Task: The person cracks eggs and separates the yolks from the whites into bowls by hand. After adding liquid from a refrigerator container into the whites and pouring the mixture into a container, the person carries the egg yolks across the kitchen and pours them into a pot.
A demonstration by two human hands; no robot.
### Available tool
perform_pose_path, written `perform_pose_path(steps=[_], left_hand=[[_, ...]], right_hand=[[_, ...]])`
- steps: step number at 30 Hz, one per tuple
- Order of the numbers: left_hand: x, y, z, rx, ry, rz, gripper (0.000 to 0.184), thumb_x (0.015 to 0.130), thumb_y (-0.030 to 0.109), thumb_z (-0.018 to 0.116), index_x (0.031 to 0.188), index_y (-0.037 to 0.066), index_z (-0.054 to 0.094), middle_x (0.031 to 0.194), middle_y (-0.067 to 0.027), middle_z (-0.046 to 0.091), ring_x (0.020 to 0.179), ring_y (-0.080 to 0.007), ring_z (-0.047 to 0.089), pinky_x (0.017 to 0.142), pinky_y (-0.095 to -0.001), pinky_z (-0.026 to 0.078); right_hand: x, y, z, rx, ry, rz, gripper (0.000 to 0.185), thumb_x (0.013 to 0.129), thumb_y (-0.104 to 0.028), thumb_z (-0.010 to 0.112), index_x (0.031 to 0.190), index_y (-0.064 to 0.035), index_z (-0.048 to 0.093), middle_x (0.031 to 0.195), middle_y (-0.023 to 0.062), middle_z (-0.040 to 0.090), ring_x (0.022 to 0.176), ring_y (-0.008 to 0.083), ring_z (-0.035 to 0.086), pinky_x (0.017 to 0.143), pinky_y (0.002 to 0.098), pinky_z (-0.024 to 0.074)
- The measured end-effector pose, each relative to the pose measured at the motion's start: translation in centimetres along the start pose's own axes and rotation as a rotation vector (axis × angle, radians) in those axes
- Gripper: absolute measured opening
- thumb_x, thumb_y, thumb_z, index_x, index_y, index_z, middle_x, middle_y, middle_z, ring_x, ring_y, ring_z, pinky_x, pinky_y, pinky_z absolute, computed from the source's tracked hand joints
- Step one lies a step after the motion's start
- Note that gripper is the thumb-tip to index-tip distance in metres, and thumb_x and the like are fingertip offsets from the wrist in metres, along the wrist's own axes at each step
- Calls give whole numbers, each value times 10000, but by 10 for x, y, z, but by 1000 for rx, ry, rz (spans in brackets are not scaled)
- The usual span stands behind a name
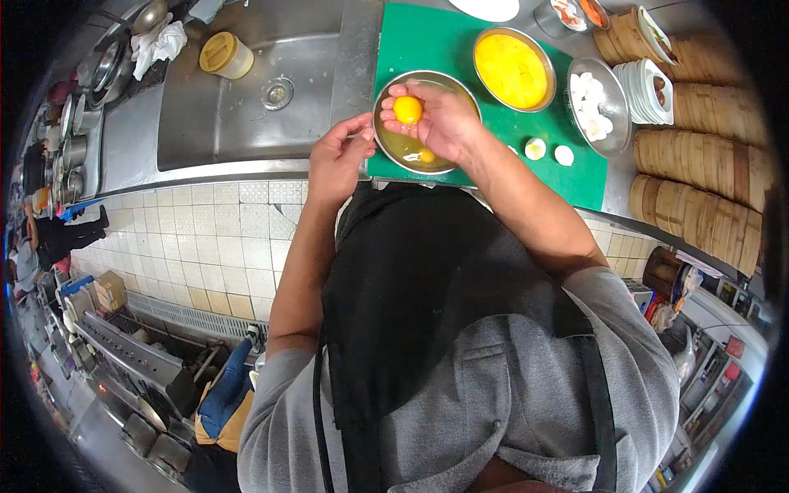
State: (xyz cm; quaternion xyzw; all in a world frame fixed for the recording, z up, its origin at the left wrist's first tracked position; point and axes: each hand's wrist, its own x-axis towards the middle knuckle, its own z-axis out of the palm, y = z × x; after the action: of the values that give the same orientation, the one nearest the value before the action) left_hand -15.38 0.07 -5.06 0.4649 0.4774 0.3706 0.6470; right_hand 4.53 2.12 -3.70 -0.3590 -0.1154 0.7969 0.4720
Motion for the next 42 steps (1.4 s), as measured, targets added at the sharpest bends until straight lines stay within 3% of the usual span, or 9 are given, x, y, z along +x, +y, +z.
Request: perform_pose_path(steps=[15, 18, 25, 30, 35, 37, 38, 40, 42], left_hand=[[3, 2, 3, 5, 22, 16, 309, 946, 131, 607, 1208, -34, 610, 991, -93, 681, 852, -117, 645, 768, -262, 534], [4, 1, 3, 1, 31, 24, 304, 946, 132, 606, 1206, -26, 615, 979, -86, 684, 841, -112, 642, 764, -260, 532], [5, -2, 1, 4, 32, 12, 311, 944, 142, 607, 1208, -22, 617, 968, -84, 685, 820, -110, 635, 759, -258, 531], [5, -2, 1, 8, 36, 13, 311, 941, 145, 610, 1208, -15, 620, 969, -82, 684, 822, -112, 634, 760, -258, 530], [3, 3, 2, 19, 33, 5, 311, 943, 149, 611, 1211, -10, 620, 981, -74, 683, 822, -109, 628, 767, -256, 528], [3, 2, 2, 7, 31, 3, 313, 944, 151, 612, 1213, -10, 619, 982, -73, 682, 822, -109, 628, 770, -258, 528], [3, 2, 2, -4, 28, 0, 315, 945, 153, 613, 1214, -10, 618, 983, -72, 682, 823, -108, 627, 772, -259, 529], [3, 2, 3, -8, 25, 1, 316, 945, 153, 612, 1215, -12, 616, 987, -72, 682, 826, -109, 627, 773, -260, 530], [3, 2, 2, -11, 26, 0, 317, 946, 153, 612, 1216, -14, 615, 991, -71, 682, 830, -109, 628, 773, -261, 531]], right_hand=[[-55, -45, 41, 121, -90, -152, 321, 1020, -234, 439, 1078, 64, 545, 1100, 238, 613, 1101, 390, 611, 972, 424, 524], [-53, -41, 42, 35, 31, -182, 267, 1008, -179, 410, 1051, 52, 538, 1035, 221, 616, 1016, 373, 642, 884, 428, 553], [-45, -37, 21, 49, 58, -135, 237, 990, -128, 433, 1028, 70, 558, 1075, 225, 621, 1096, 400, 614, 943, 408, 545], [-57, -74, 14, 206, -143, -249, 226, 980, -107, 454, 1065, 85, 539, 1100, 230, 606, 1113, 398, 599, 940, 405, 551], [-66, -128, -8, -43, 22, -490, 275, 992, -123, 433, 1111, 105, 528, 1182, 241, 575, 1182, 395, 554, 999, 437, 510], [-63, -138, -20, -160, 304, -609, 293, 996, -120, 417, 1141, 110, 526, 1186, 222, 578, 1163, 369, 566, 1009, 423, 499], [-60, -142, -38, -160, 305, -610, 293, 996, -120, 417, 1141, 110, 526, 1186, 222, 578, 1163, 369, 566, 1009, 423, 499], [-54, -142, -67, -784, 496, -525, 336, 986, -161, 460, 1193, 93, 535, 1184, 189, 587, 1130, 325, 584, 978, 391, 504], [-59, -141, -60, -924, 625, -410, 358, 976, -194, 484, 1203, 75, 551, 1187, 169, 594, 1110, 299, 592, 952, 381, 508]])
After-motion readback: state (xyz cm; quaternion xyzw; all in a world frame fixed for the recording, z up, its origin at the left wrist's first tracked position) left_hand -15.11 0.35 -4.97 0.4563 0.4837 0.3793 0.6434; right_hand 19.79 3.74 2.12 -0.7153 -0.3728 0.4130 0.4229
